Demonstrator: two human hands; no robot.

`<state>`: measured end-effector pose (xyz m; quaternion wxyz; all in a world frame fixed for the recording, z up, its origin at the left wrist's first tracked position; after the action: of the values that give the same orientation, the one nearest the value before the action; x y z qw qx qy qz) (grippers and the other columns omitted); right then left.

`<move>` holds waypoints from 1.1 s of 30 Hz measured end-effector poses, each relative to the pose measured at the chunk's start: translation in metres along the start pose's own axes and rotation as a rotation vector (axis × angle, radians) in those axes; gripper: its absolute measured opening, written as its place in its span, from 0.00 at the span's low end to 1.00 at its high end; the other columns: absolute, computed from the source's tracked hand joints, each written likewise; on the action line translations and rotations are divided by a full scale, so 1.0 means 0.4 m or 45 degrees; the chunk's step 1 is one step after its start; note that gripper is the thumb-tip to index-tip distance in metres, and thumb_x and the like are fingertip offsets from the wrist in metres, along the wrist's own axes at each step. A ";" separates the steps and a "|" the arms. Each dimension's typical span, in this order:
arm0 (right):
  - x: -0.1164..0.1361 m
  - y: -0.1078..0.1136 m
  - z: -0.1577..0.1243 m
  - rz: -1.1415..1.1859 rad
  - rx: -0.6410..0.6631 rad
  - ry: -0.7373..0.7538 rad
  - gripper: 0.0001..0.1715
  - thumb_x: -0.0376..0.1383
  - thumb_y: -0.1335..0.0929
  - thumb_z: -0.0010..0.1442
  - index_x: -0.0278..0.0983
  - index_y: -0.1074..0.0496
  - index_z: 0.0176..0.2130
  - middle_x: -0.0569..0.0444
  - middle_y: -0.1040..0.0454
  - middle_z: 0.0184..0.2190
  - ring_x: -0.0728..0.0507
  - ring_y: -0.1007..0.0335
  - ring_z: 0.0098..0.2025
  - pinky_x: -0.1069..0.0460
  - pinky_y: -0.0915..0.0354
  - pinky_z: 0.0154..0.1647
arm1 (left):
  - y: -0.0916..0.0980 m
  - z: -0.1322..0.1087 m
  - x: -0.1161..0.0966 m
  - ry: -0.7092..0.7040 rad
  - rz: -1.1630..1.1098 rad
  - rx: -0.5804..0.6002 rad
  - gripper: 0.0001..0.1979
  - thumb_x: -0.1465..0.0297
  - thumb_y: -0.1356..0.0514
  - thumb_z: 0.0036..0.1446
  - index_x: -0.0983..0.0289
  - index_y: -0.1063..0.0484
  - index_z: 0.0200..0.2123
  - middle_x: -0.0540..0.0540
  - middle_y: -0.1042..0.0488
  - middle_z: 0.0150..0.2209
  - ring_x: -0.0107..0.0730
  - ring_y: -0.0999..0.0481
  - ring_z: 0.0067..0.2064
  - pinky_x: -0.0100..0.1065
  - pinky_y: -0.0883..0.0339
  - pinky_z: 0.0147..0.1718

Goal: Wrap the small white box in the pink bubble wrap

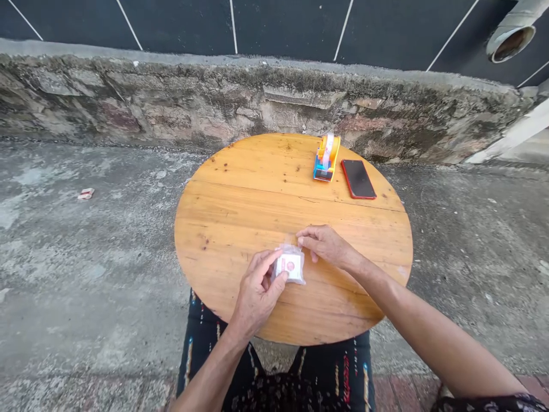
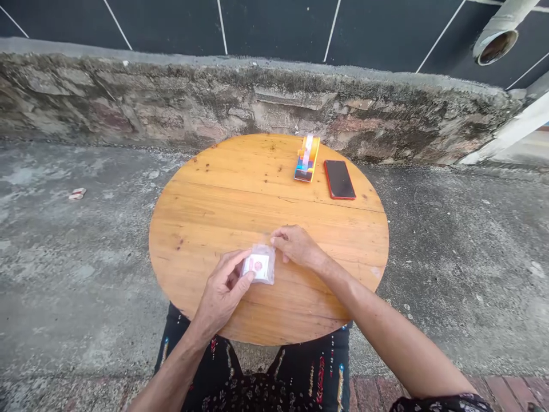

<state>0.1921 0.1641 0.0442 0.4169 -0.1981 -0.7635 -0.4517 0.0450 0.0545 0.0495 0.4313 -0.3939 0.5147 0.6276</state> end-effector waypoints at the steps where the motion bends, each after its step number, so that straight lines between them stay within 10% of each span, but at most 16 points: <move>1: -0.001 -0.004 0.002 -0.004 0.013 -0.004 0.12 0.39 0.36 0.56 0.34 0.26 0.34 0.57 0.26 0.23 0.52 0.36 0.16 0.55 0.42 0.22 | 0.000 0.000 0.002 0.002 -0.004 0.006 0.18 0.70 0.42 0.60 0.60 0.31 0.54 0.58 0.31 0.50 0.31 0.29 0.41 0.29 0.32 0.31; 18: 0.000 -0.050 0.046 0.111 0.125 -0.135 0.11 0.40 0.32 0.49 0.35 0.31 0.23 0.63 0.38 0.14 0.54 0.48 0.16 0.56 0.52 0.18 | 0.000 -0.005 0.004 0.001 -0.004 0.002 0.18 0.69 0.42 0.60 0.60 0.31 0.54 0.58 0.32 0.50 0.30 0.29 0.39 0.28 0.33 0.29; 33: 0.047 -0.020 0.030 0.110 -0.053 0.278 0.09 0.39 0.29 0.50 0.35 0.25 0.25 0.55 0.30 0.28 0.48 0.36 0.32 0.54 0.40 0.33 | 0.002 0.004 -0.005 -0.008 0.023 -0.032 0.18 0.70 0.42 0.59 0.60 0.30 0.53 0.57 0.30 0.50 0.33 0.28 0.44 0.32 0.31 0.39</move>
<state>0.1706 0.1688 0.0524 0.5124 -0.1889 -0.6947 -0.4681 0.0447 0.0559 0.0519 0.4224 -0.3925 0.5090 0.6391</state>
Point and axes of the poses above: each hand's wrist, its own z-axis towards the middle knuckle, its own y-axis out of the back of the hand, x = y × z, the point moved 8 cm from there along z, towards the middle knuckle
